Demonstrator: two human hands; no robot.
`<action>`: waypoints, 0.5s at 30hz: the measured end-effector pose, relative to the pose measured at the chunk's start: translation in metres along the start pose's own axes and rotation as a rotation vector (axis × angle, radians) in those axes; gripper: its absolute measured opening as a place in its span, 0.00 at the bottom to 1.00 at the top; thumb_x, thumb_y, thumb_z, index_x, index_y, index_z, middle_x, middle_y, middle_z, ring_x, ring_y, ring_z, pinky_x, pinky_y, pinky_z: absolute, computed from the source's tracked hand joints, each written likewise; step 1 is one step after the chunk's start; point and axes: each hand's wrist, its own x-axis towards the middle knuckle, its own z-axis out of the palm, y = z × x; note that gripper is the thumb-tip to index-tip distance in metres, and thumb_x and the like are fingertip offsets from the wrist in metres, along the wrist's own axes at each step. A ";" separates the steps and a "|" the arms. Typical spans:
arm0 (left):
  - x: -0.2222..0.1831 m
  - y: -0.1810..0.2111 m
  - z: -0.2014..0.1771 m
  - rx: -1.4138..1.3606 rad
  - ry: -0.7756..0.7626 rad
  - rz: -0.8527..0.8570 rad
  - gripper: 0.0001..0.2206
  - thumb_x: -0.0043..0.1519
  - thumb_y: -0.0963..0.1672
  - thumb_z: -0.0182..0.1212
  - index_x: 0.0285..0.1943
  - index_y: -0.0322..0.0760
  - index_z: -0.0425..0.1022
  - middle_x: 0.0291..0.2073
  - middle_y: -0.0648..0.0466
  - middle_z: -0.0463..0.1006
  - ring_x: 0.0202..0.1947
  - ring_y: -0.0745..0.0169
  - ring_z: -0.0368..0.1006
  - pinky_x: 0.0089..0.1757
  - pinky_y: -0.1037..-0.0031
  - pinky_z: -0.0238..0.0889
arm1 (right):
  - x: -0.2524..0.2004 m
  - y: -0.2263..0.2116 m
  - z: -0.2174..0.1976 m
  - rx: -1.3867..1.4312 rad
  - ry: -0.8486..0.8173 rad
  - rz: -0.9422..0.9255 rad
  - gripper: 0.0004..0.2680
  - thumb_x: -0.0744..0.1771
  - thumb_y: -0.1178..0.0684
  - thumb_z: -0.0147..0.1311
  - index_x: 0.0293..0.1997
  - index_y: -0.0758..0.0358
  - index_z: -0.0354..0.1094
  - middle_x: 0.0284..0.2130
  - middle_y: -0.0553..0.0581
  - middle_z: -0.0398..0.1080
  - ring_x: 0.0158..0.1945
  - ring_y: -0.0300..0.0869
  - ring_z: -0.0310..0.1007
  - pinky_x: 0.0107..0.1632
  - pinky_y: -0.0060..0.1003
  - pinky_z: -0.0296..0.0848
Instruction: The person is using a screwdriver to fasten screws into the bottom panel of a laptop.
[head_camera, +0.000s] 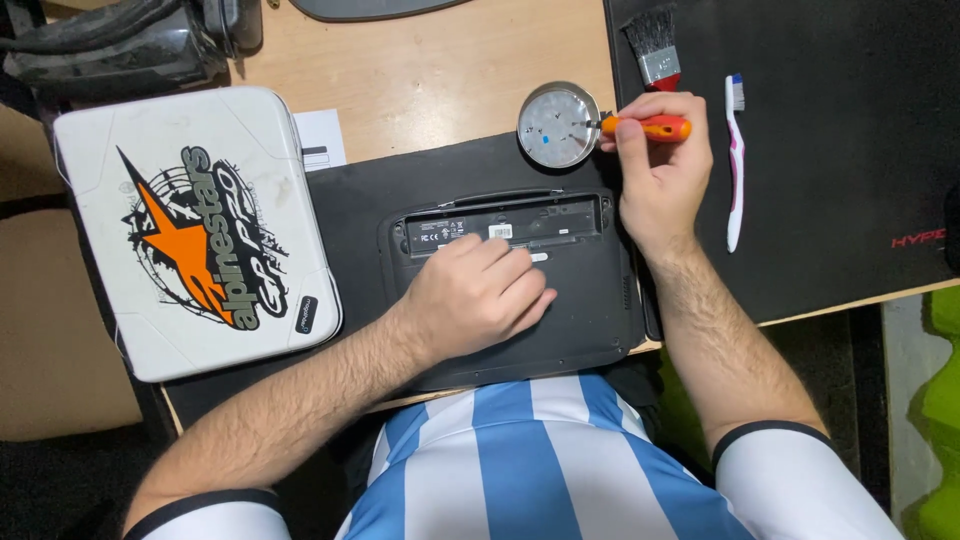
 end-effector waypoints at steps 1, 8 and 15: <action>0.006 -0.001 0.007 0.000 0.001 0.001 0.19 0.80 0.48 0.75 0.36 0.44 0.74 0.32 0.57 0.71 0.31 0.56 0.68 0.33 0.65 0.58 | -0.003 0.001 -0.005 0.000 0.001 -0.001 0.03 0.82 0.62 0.56 0.61 0.69 0.65 0.55 0.68 0.70 0.51 0.53 0.82 0.55 0.43 0.91; 0.004 -0.010 0.045 -0.014 -0.106 -0.256 0.15 0.76 0.53 0.70 0.49 0.39 0.80 0.40 0.52 0.74 0.41 0.51 0.78 0.41 0.61 0.74 | -0.053 0.010 -0.031 0.320 0.139 0.279 0.13 0.79 0.52 0.66 0.64 0.59 0.59 0.50 0.64 0.74 0.44 0.43 0.87 0.49 0.31 0.91; -0.007 -0.006 0.013 -0.025 -0.235 -0.338 0.21 0.76 0.56 0.74 0.50 0.36 0.84 0.42 0.48 0.79 0.41 0.49 0.82 0.42 0.60 0.77 | -0.067 -0.022 -0.013 0.190 0.039 0.275 0.19 0.76 0.69 0.67 0.72 0.67 0.56 0.47 0.74 0.82 0.41 0.47 0.89 0.47 0.37 0.94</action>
